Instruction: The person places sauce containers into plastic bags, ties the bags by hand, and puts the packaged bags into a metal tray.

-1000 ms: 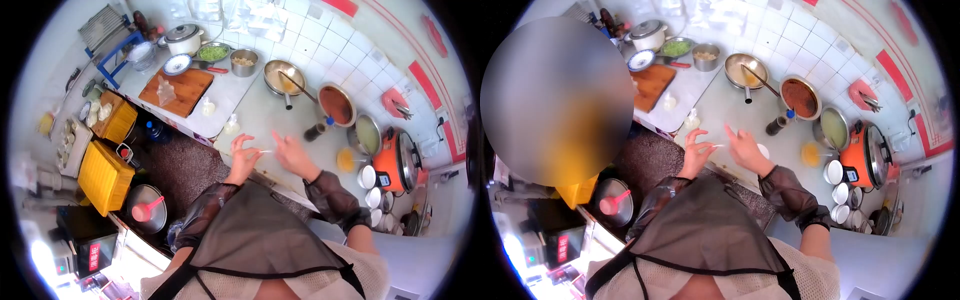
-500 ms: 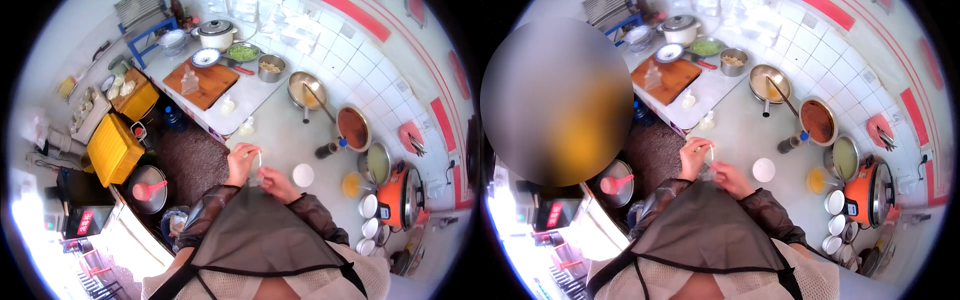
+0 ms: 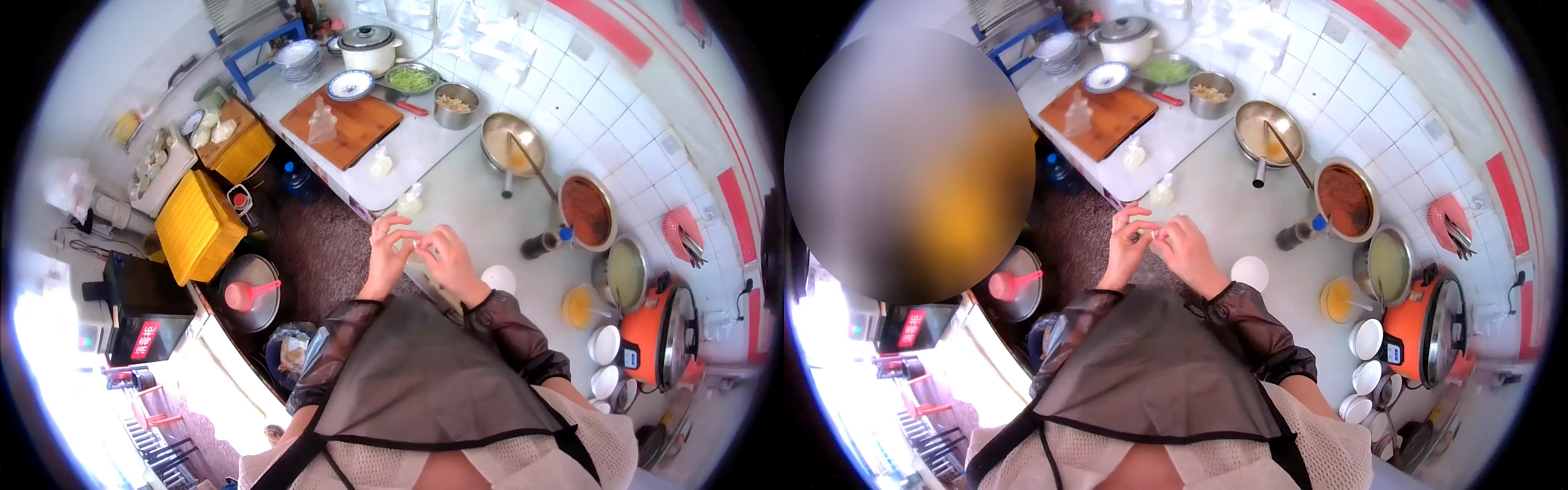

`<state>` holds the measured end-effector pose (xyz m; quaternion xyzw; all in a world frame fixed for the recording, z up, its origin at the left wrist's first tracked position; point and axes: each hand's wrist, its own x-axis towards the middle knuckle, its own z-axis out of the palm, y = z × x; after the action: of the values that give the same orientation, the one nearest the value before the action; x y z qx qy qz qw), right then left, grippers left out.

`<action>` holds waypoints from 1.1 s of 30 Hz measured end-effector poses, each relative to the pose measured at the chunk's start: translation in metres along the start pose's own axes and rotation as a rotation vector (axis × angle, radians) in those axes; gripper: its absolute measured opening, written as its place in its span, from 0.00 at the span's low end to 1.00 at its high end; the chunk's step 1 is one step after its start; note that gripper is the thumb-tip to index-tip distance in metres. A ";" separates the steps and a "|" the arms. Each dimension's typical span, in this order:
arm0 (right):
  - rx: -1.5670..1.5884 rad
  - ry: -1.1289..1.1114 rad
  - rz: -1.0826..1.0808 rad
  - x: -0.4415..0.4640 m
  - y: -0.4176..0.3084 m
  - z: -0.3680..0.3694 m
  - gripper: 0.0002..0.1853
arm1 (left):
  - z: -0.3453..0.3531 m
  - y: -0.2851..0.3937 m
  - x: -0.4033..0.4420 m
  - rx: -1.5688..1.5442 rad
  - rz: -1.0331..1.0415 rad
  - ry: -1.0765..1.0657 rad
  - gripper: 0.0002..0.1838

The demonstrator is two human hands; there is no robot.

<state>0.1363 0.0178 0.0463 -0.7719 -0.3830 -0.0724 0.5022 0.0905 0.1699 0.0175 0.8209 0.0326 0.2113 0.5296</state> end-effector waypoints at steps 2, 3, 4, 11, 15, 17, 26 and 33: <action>-0.032 0.047 -0.017 0.000 0.002 0.001 0.11 | 0.003 0.004 0.000 0.165 0.103 0.053 0.05; -0.033 0.047 -0.014 -0.001 0.002 0.001 0.11 | 0.005 0.005 -0.002 0.164 0.102 0.050 0.05; -0.086 0.062 -0.022 -0.002 0.001 0.000 0.11 | 0.007 0.006 -0.005 0.172 0.071 0.036 0.05; 0.323 -0.057 0.380 -0.017 0.027 -0.005 0.08 | 0.014 -0.006 -0.018 -0.258 -0.187 -0.110 0.03; 0.441 -0.129 0.398 -0.019 0.041 -0.012 0.06 | 0.025 -0.009 -0.031 -0.802 -0.471 -0.142 0.02; 0.203 0.027 0.150 -0.019 0.038 -0.011 0.05 | 0.029 -0.010 -0.033 -0.824 -0.582 -0.063 0.03; 0.199 -0.002 0.482 -0.022 0.021 -0.004 0.05 | 0.035 -0.015 -0.038 -0.221 -0.255 0.127 0.04; -0.020 -0.182 0.239 -0.011 0.007 -0.014 0.10 | 0.032 -0.011 -0.043 -0.024 -0.155 0.130 0.05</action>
<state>0.1371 -0.0011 0.0419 -0.8203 -0.3315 0.0546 0.4628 0.0653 0.1353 -0.0171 0.7940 0.1276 0.2231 0.5510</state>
